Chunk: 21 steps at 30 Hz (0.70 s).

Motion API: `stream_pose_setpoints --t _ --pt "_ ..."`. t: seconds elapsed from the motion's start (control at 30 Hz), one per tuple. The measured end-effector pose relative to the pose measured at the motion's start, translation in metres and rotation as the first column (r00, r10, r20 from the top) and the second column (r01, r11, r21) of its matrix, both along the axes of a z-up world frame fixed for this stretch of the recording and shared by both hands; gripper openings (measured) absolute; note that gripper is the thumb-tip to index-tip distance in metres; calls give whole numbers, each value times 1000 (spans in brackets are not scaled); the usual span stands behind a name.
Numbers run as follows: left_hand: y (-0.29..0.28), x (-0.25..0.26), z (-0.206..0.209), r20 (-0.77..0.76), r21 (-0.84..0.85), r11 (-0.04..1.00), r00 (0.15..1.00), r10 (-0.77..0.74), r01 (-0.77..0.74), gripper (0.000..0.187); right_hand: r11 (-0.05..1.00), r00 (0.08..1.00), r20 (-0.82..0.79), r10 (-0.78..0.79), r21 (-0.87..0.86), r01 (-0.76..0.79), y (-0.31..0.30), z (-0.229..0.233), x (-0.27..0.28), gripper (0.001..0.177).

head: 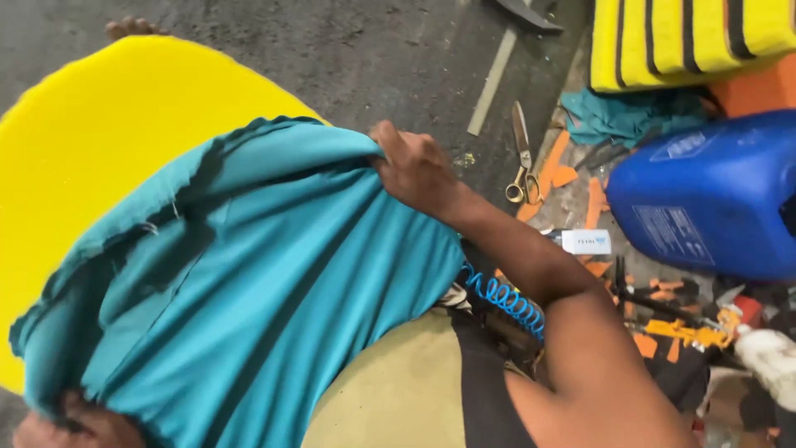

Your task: The recorder is reupholstering a furniture component, stretching a blue fabric cover over a yellow foam base and securing it with a pneumatic staple gun.

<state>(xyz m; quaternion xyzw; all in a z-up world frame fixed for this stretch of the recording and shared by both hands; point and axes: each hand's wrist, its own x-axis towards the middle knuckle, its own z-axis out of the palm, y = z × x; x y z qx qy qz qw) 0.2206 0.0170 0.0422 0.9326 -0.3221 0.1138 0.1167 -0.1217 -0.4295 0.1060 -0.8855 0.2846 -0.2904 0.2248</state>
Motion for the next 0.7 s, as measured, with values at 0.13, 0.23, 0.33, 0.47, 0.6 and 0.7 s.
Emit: stream_pose_setpoints --t 0.13,0.23,0.33,0.47,0.6,0.7 --pt "-12 11 -10 26 24 999 999 -25 25 15 986 996 57 -72 153 62 -28 10 23 21" --pt "-18 10 -1 76 -23 992 990 -120 122 19 959 996 70 -51 283 30 -46 3 43 19" --pt "-14 6 14 125 -51 976 971 -204 212 23 924 997 32 64 375 -71 -46 0 37 26" --pt "-12 -6 44 226 -91 942 928 -295 322 30 920 944 40 328 213 -329 -48 54 17 57" --pt "-63 -29 109 217 -63 950 934 -285 305 62 803 805 139 576 89 -590 -26 86 23 83" --pt "-46 4 88 85 81 974 973 -216 210 91 934 926 -177 332 196 -297 -19 76 32 95"
